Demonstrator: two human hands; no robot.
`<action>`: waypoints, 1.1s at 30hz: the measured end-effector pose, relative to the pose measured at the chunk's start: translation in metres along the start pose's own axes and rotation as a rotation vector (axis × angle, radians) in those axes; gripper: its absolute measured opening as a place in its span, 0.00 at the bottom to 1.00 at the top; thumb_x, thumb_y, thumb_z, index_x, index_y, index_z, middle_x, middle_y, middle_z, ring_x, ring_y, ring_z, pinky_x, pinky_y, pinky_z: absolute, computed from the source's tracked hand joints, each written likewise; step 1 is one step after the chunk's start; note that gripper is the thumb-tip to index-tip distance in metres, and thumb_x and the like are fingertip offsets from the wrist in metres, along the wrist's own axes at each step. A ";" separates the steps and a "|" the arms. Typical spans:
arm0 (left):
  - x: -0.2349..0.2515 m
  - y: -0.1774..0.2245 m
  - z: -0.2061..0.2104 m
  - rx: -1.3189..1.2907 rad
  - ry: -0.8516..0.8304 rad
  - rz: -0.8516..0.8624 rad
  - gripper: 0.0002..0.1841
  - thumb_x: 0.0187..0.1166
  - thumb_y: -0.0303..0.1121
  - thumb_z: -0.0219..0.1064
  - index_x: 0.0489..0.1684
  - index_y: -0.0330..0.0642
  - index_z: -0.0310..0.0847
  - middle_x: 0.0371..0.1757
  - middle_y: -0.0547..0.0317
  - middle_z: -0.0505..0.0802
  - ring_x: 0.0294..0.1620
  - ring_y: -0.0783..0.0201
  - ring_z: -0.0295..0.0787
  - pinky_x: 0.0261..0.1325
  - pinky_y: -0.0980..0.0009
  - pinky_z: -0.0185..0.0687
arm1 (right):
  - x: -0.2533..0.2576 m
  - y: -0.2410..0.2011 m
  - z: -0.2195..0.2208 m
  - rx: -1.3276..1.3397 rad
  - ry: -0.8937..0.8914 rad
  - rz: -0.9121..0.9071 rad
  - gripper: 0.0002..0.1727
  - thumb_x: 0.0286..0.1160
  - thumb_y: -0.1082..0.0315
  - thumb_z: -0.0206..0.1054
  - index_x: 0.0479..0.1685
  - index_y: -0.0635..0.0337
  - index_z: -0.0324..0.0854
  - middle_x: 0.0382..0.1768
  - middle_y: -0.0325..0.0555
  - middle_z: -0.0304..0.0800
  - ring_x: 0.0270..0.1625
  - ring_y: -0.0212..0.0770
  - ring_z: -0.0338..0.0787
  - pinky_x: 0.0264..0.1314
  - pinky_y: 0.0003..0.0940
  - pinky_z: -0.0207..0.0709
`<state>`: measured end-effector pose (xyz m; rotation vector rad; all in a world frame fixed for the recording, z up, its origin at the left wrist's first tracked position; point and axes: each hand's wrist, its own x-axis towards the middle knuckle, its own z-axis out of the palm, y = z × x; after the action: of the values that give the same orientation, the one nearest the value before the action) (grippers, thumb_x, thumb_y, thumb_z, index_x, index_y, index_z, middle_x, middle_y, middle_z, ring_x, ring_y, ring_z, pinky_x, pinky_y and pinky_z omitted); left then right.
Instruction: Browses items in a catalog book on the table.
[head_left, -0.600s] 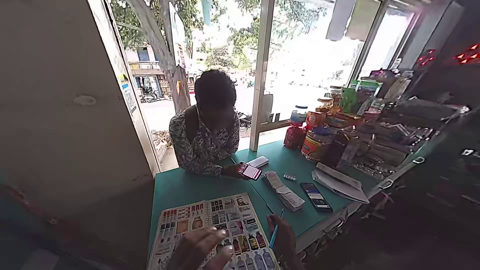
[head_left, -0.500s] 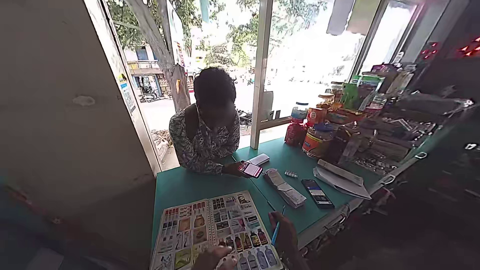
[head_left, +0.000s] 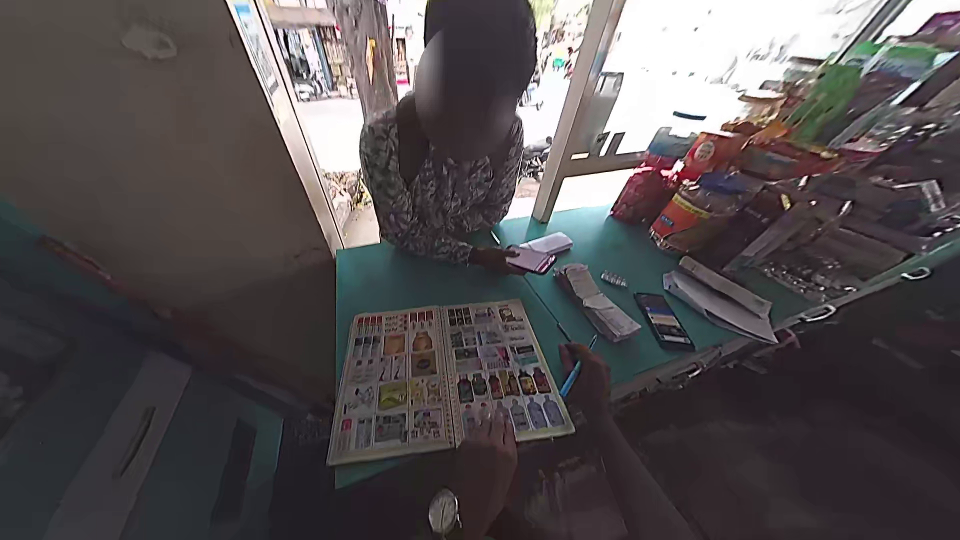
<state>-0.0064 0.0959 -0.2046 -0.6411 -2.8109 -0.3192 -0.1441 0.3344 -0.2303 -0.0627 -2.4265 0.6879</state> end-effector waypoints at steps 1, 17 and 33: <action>0.001 0.001 0.001 0.005 0.021 -0.008 0.14 0.76 0.32 0.70 0.55 0.36 0.92 0.56 0.47 0.96 0.49 0.53 0.98 0.44 0.60 0.94 | -0.001 0.000 0.000 0.005 -0.009 -0.004 0.16 0.82 0.60 0.64 0.45 0.63 0.92 0.39 0.57 0.96 0.42 0.59 0.96 0.45 0.61 0.86; 0.004 0.005 0.004 0.104 0.056 0.025 0.11 0.75 0.27 0.64 0.44 0.32 0.92 0.49 0.41 0.96 0.54 0.48 0.97 0.48 0.60 0.93 | 0.001 -0.004 0.006 0.015 0.033 0.003 0.15 0.82 0.61 0.64 0.43 0.62 0.92 0.41 0.55 0.96 0.43 0.52 0.96 0.47 0.51 0.85; 0.005 0.007 -0.007 0.191 -0.017 0.055 0.11 0.76 0.25 0.63 0.44 0.31 0.93 0.49 0.41 0.96 0.48 0.51 0.98 0.37 0.64 0.91 | 0.001 -0.001 0.008 -0.006 0.022 -0.029 0.14 0.81 0.62 0.65 0.42 0.63 0.93 0.38 0.55 0.96 0.39 0.51 0.95 0.42 0.47 0.85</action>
<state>-0.0062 0.1018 -0.1952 -0.6790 -2.7889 -0.0337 -0.1489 0.3298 -0.2347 -0.0369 -2.4040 0.6636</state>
